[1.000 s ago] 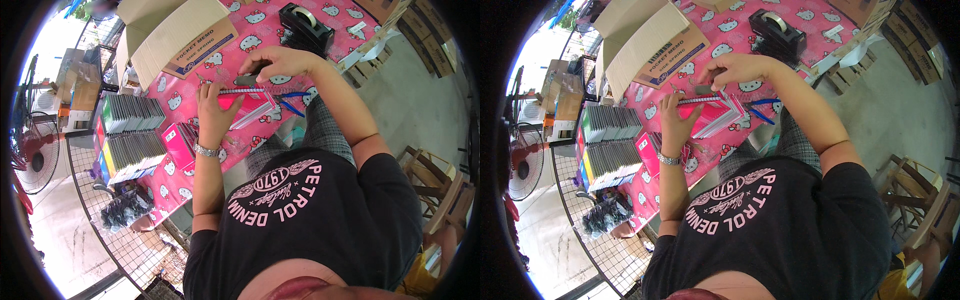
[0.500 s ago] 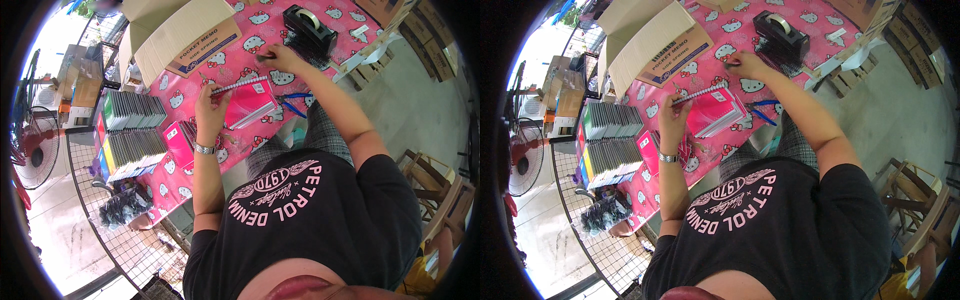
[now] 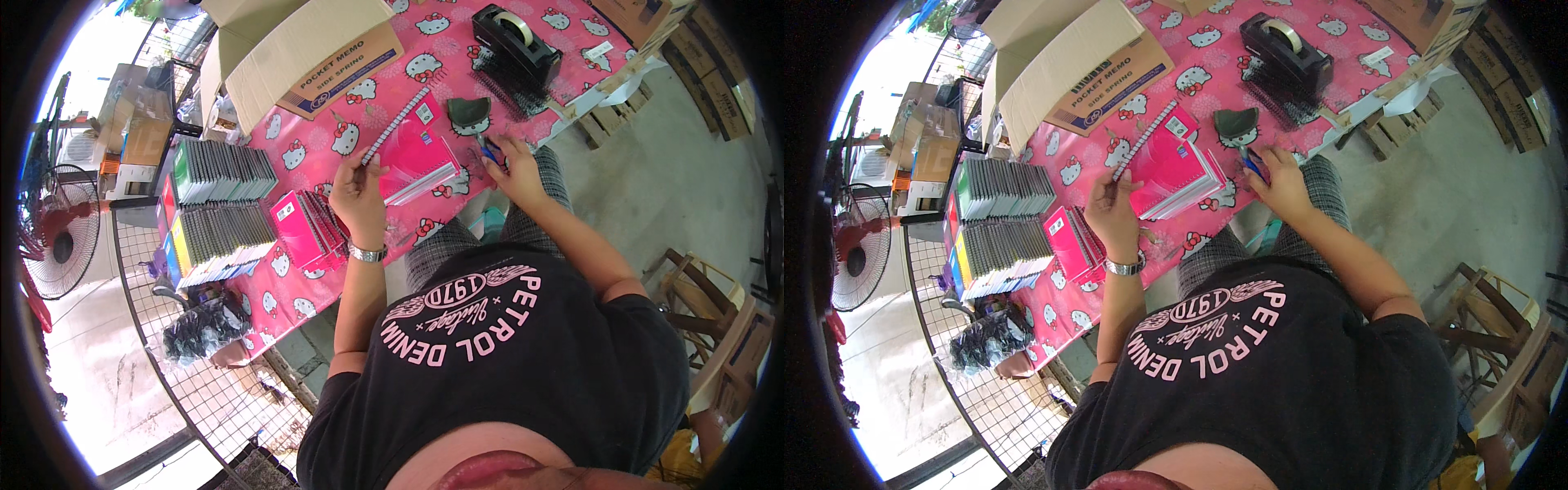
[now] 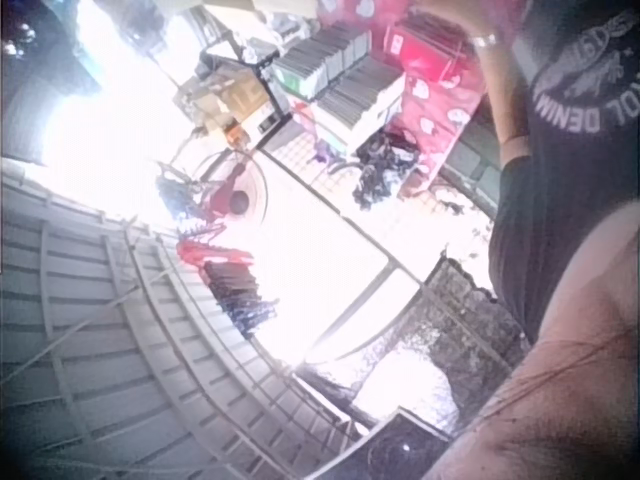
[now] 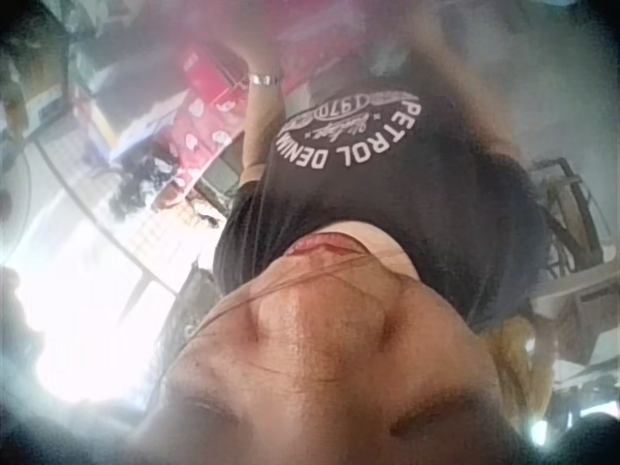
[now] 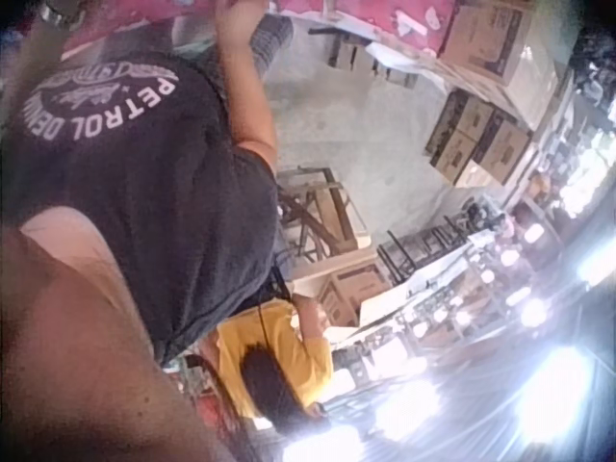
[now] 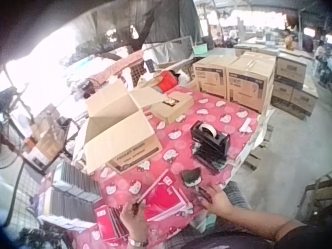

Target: The person uses pliers to trim the ends of wire spirals on a series of small pink notebooks, picking each one from a stack and placing it into a new pile.

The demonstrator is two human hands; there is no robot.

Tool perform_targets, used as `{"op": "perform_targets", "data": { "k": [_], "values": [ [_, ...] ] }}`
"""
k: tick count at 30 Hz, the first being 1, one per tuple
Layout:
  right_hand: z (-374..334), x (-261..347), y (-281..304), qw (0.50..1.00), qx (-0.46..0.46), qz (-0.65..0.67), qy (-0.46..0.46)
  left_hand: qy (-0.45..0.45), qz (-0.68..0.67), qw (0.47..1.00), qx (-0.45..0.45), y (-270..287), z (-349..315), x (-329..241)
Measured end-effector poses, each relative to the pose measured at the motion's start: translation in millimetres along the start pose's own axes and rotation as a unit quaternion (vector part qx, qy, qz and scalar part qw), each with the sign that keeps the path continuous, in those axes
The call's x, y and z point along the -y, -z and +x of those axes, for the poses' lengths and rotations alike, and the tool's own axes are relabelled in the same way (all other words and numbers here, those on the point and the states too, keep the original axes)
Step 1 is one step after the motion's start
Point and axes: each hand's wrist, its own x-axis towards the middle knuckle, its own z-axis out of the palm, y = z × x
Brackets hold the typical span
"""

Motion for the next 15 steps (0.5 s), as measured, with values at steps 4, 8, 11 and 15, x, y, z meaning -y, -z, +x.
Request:
{"op": "perform_targets", "data": {
  "k": [4,8,11,15],
  "values": [
    [27.3,102.2,35.3,0.982,-0.009,0.043,0.185,-0.048,-0.022,0.998,-0.018,-5.0,-6.8,12.7],
    [41.5,136.2,36.1,0.968,0.033,0.041,0.246,-0.089,-0.036,0.995,-0.027,-9.5,-10.4,13.4],
    [43.5,138.2,31.5,0.968,0.053,0.020,0.246,-0.106,0.053,0.993,-0.006,-4.2,-14.3,14.1],
    [42.1,141.2,34.2,0.921,0.277,0.276,-0.006,-0.149,0.115,0.982,-0.034,-4.7,-19.9,5.1]
  ]
}}
